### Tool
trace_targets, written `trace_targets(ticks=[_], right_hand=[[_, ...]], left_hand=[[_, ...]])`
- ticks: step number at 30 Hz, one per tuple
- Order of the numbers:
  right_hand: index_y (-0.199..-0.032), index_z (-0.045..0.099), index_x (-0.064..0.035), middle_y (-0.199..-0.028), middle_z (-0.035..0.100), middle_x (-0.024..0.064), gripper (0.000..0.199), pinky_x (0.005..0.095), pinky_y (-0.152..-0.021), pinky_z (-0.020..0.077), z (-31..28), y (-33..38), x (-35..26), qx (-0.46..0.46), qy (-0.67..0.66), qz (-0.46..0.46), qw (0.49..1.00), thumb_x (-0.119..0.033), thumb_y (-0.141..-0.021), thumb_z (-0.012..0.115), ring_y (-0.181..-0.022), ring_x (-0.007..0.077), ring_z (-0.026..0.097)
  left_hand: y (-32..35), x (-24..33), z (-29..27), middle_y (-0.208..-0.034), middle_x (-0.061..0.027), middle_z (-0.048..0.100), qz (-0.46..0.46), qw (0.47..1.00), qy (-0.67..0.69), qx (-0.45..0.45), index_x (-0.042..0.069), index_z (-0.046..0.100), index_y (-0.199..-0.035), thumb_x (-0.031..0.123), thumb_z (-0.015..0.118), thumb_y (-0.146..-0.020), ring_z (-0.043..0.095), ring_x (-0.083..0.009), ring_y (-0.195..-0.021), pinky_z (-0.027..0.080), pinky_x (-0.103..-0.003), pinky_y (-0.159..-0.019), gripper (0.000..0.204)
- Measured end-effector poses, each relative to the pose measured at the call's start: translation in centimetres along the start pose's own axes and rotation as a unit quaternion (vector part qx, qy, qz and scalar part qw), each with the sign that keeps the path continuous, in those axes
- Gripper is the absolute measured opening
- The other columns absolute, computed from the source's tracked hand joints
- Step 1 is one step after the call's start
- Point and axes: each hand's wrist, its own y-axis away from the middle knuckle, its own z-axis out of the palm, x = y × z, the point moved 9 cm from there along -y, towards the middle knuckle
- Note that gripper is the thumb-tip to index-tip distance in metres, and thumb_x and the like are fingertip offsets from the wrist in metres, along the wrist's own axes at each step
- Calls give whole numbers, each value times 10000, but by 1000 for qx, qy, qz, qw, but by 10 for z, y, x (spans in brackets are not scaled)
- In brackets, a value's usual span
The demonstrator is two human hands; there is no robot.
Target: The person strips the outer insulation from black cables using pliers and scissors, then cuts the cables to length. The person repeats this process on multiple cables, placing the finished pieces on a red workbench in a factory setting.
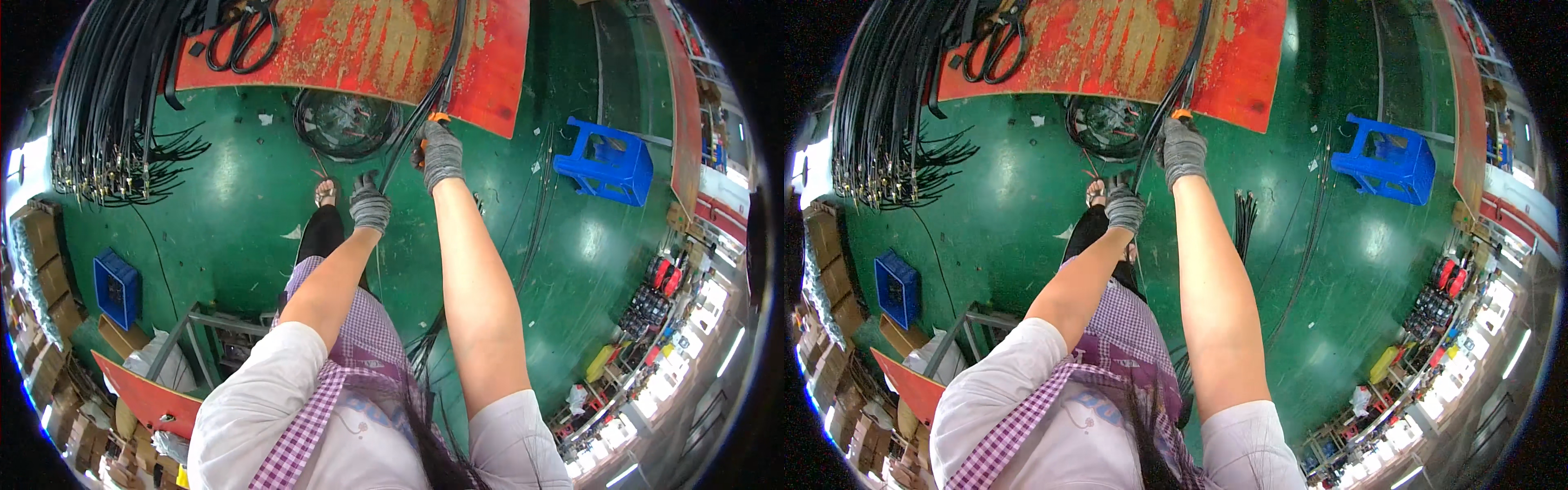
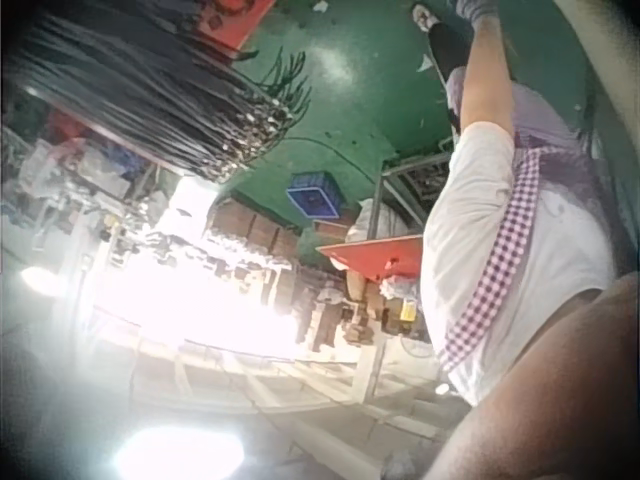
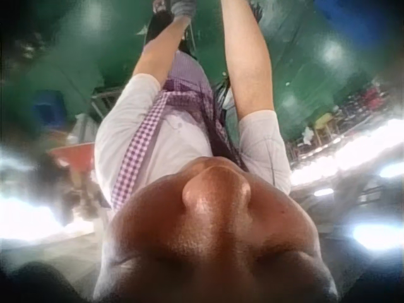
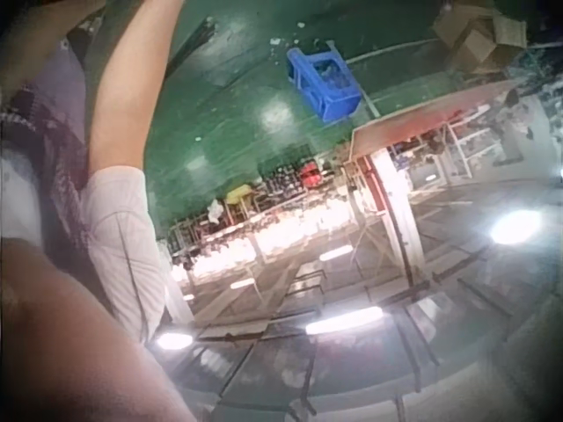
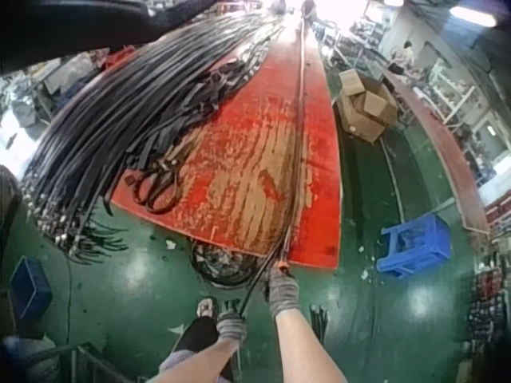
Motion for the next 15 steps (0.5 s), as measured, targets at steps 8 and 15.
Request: trace_targets(ticks=[8, 15], right_hand=[[-628, 458, -45, -477, 436, 70, 120, 297, -315, 358, 1, 4, -1, -9, 22, 13, 1000, -153, -645, 507, -327, 176, 414], [-647, 460, -56, -478, 436, 62, 115, 291, -327, 378, -5, 4, -3, 9, 38, 34, 999, -158, -654, 511, -341, 167, 437]], left_hand=[[74, -30, 92, -660, -12, 534, -171, 831, 413, -332, 48, 542, -883, 223, 570, -745, 457, -116, -516, 403, -257, -468, 225], [70, -4, 38, -575, 12, 483, -206, 805, 491, -263, 59, 566, -789, 255, 596, -738, 391, -86, -437, 349, -232, -413, 205]])
